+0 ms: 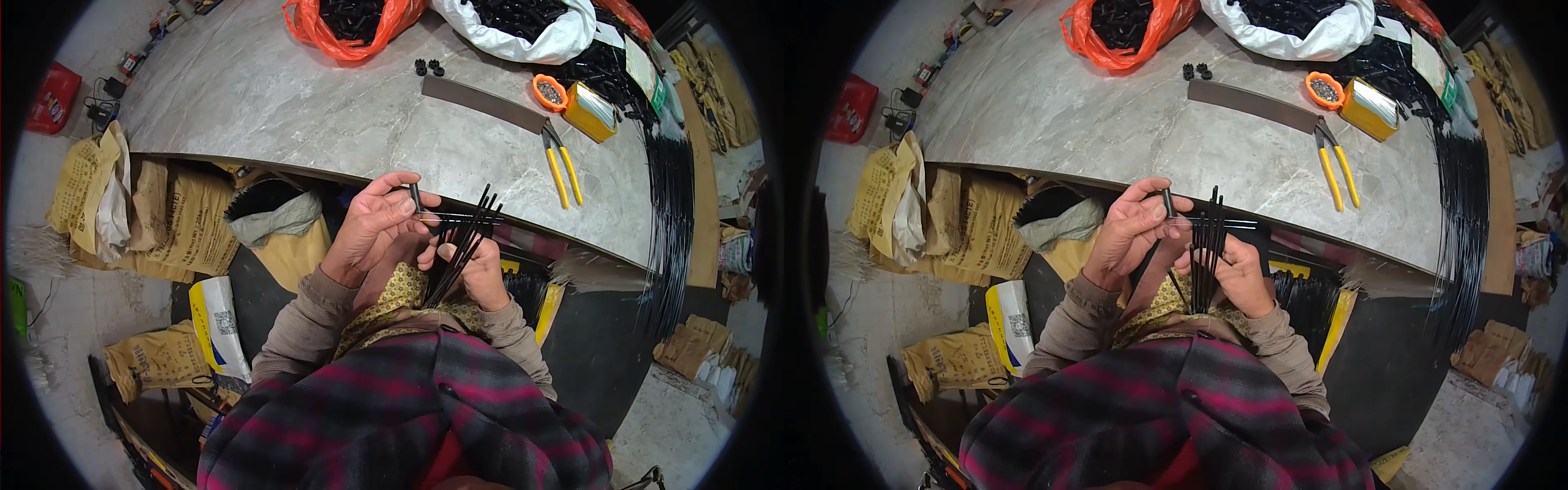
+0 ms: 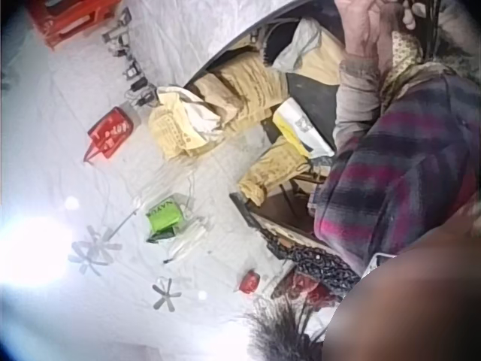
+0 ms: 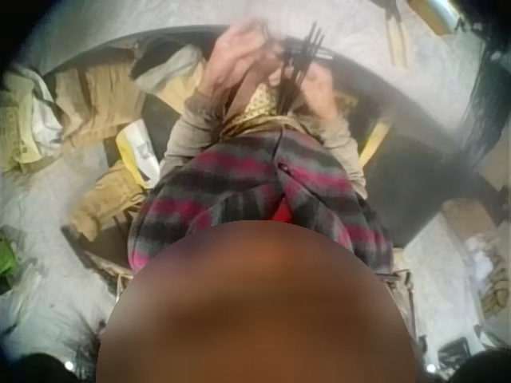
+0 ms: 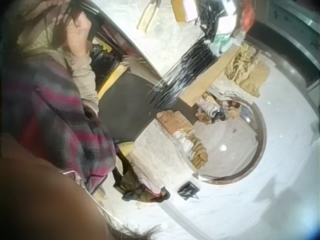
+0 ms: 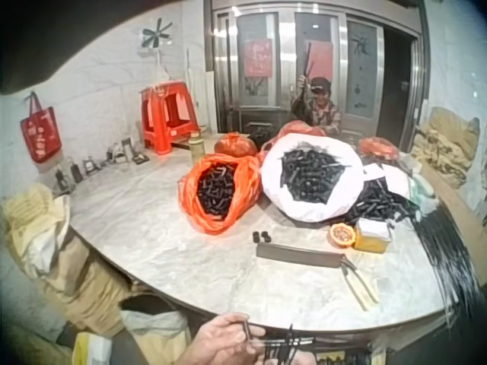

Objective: Bundling and aligning thin plastic rods using a workbench template/jig and cutting tool.

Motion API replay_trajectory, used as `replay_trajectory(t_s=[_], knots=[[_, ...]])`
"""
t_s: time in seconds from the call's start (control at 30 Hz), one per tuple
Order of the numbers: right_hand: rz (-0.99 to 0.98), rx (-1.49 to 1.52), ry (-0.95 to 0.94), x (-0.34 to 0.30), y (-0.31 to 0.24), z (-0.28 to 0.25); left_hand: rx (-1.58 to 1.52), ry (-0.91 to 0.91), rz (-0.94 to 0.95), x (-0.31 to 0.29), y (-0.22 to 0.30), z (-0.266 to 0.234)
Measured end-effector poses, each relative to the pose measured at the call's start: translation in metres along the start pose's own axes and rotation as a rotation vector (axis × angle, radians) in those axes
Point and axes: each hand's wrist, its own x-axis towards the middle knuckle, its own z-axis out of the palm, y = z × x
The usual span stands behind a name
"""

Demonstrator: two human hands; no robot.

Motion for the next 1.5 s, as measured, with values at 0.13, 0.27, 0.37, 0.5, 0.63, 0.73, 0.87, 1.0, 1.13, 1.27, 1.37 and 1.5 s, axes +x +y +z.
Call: replay_trajectory(t_s=[0.13,0.27,0.37,0.5,0.63,0.73,0.87,1.0,1.13,1.27,1.37,1.5], knots=[[0.001,0.026,0.006,0.002,0.001,0.001,-0.027,0.019,-0.002,0.0,0.002,0.004],[-0.011,0.016,0.004,0.002,0.004,0.0,-0.04,0.044,-0.021,0.0,0.003,0.007],[0.006,0.007,0.008,0.003,0.002,0.0,-0.049,0.058,-0.023,0.0,0.003,0.007],[-0.003,0.007,-0.002,0.005,0.003,0.0,-0.044,0.045,-0.02,0.002,0.0,0.0],[-0.014,0.0,-0.014,0.007,0.003,0.001,-0.044,0.081,-0.037,0.002,0.002,0.004],[-0.003,-0.004,-0.02,0.008,0.003,0.001,-0.075,0.058,-0.03,0.004,0.001,0.001],[-0.003,0.017,-0.015,0.008,0.005,-0.002,-0.104,0.052,-0.046,0.006,0.002,0.001],[-0.006,-0.012,-0.106,0.009,0.008,-0.009,-0.138,0.035,-0.046,0.006,0.004,0.001],[-0.009,-0.01,-0.113,0.01,0.01,-0.01,-0.16,0.021,-0.023,0.005,0.003,-0.004],[-0.019,-0.009,-0.109,0.01,0.01,-0.009,-0.127,0.037,-0.03,0.007,-0.002,-0.013],[0.011,0.004,-0.098,0.009,0.005,-0.005,-0.112,0.038,-0.017,0.008,-0.002,-0.013],[0.021,0.015,-0.005,0.009,0.003,0.0,-0.102,0.076,-0.034,0.008,0.005,-0.003]])
